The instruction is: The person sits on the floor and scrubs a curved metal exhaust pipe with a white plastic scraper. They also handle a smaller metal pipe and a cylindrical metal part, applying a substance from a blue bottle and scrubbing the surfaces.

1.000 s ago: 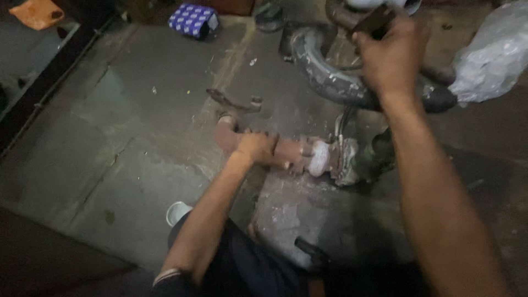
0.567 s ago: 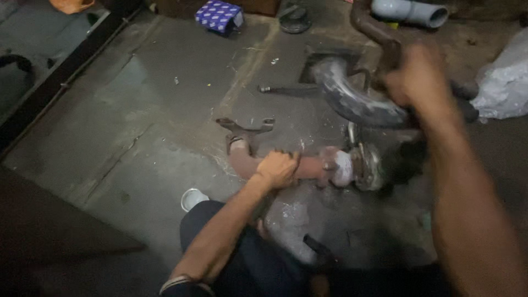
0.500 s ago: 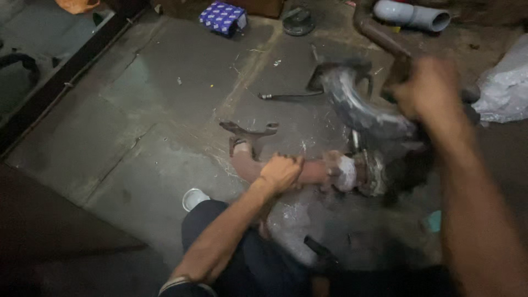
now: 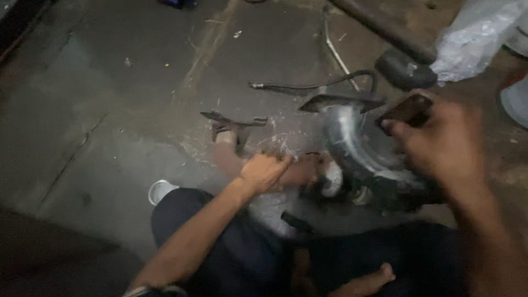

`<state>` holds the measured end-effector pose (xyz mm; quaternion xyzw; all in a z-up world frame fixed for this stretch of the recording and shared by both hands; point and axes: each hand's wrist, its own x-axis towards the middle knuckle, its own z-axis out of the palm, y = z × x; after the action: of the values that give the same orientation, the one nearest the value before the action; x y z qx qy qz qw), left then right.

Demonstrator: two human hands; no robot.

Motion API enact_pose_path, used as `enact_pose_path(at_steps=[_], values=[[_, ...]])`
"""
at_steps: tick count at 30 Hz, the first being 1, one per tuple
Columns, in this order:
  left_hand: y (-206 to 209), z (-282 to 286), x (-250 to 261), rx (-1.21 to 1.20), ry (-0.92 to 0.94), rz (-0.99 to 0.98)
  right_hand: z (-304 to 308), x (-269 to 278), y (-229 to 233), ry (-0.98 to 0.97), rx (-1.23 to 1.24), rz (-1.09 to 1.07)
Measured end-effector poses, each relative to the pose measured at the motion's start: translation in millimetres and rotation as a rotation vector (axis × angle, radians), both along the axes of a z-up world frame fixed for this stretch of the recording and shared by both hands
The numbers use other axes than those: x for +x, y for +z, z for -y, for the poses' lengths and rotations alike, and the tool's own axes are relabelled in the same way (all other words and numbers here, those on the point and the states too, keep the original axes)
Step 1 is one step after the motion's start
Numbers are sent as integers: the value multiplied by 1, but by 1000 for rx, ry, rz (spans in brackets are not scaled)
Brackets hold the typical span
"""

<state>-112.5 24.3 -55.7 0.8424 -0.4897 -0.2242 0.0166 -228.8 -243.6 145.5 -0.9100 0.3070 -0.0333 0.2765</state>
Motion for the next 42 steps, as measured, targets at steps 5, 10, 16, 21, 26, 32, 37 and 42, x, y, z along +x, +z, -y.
enact_pose_path(at_steps=[5, 10, 16, 21, 26, 32, 37, 42], values=[[16, 4, 4, -187, -15, 22, 2, -4, 1, 328, -105, 460], [71, 8, 41, -945, 672, -618, 19, 13, -3, 263, 189, 503], [121, 60, 65, -1343, 292, -792, 18, 32, 0, 275, 337, 675], [98, 94, 83, -1434, 460, -904, 13, 71, -4, 465, 116, 633], [88, 98, 89, -1483, 406, -911, -7, 96, 5, 494, -82, 649], [98, 88, 87, -1565, 219, -916, -25, 99, 27, 635, -402, 538], [111, 86, 80, -1500, 372, -700, -23, 95, 33, 667, -595, 466], [113, 85, 81, -1456, 477, -641, -32, 82, 31, 541, -472, 399]])
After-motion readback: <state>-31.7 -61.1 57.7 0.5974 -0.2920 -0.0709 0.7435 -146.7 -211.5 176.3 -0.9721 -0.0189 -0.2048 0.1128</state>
